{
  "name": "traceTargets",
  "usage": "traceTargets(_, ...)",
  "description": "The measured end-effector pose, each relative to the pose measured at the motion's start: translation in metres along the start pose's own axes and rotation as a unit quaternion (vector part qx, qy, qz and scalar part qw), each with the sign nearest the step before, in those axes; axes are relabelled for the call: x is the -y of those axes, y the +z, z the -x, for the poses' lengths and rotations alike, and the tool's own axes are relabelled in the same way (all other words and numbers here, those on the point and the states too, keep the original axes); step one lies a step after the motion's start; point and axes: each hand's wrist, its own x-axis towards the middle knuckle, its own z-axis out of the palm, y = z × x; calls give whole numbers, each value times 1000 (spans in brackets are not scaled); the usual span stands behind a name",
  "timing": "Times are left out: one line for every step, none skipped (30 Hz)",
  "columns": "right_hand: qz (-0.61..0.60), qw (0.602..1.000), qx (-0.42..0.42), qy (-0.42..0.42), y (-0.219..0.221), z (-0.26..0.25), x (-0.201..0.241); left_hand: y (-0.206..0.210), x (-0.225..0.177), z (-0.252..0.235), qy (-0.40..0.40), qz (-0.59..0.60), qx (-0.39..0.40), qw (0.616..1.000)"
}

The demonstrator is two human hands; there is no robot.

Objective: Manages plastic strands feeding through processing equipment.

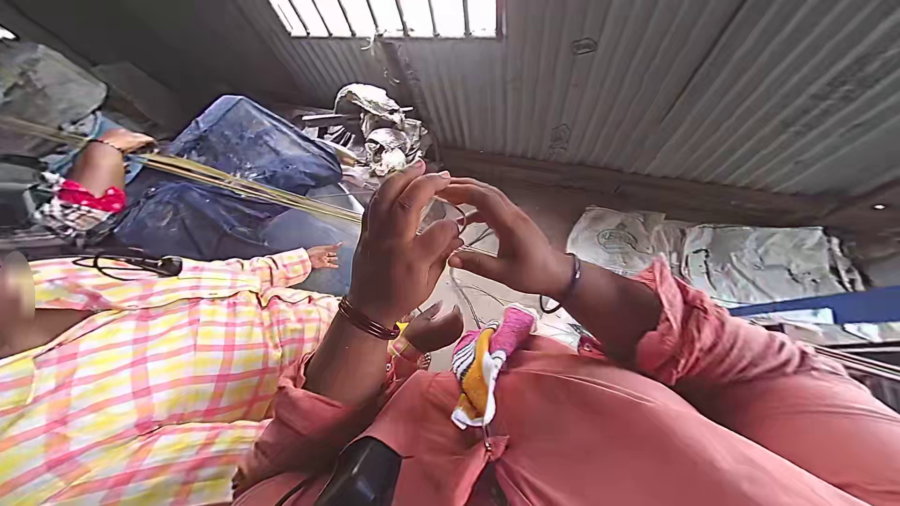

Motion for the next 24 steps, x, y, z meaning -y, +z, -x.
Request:
traceTargets(-42,999,-18,2,0,7,2,4,-6,-3,21,41,-4,999)
traceTargets(-76,996,-34,16,-3,16,7,6,-13,-6,24,84,-5,996)
traceTargets(-101,993,-46,35,-6,25,13,10,-18,-9,15,130,-7,991)
traceTargets(-127,989,-55,57,-9,35,21,13,-22,-9,-2,178,-2,984)
traceTargets(-151,983,-71,79,-12,45,29,18,-27,-9,-22,228,9,973)
traceTargets(-169,977,-95,92,-17,52,33,25,-32,-12,-33,276,19,960)
traceTargets(-185,969,-129,98,-23,58,37,33,-38,-14,-45,322,30,945)
traceTargets(-206,958,-170,102,-28,63,40,43,-46,-15,-70,361,49,929)
traceTargets(-228,944,-212,105,-34,69,44,51,-55,-17,-107,391,79,911)
traceTargets(-244,930,-251,107,-40,73,46,59,-64,-21,-140,420,113,889)
traceTargets(-253,917,-287,109,-47,78,48,67,-70,-26,-158,444,145,870)
traceTargets(-246,908,-318,113,-55,84,49,74,-76,-32,-163,450,177,860)
traceTargets(-230,902,-346,122,-63,92,50,80,-81,-38,-158,444,204,858)
traceTargets(-211,896,-366,138,-70,101,52,87,-85,-43,-150,435,232,857)
traceTargets(-198,890,-379,158,-77,110,54,92,-89,-49,-142,434,263,850)
traceTargets(-185,884,-386,185,-84,120,57,97,-92,-54,-139,442,299,834)
traceTargets(-174,877,-390,222,-88,130,61,101,-96,-58,-137,457,331,814)
traceTargets(-168,866,-386,270,-92,140,66,105,-100,-60,-130,458,352,806)
traceTargets(-171,851,-377,323,-98,150,73,110,-104,-63,-110,436,360,818)
traceTargets(-184,835,-364,369,-104,160,79,114,-110,-66,-78,399,362,839)
traceTargets(-200,821,-356,398,-108,171,84,118,-116,-69,-40,365,365,856)
traceTargets(-211,810,-356,415,-110,181,89,122,-123,-74,-3,338,372,864)
traceTargets(-220,805,-352,424,-111,190,94,126,-130,-76,27,323,379,867)
traceTargets(-221,807,-344,426,-112,198,97,130,-137,-77,52,312,376,871)
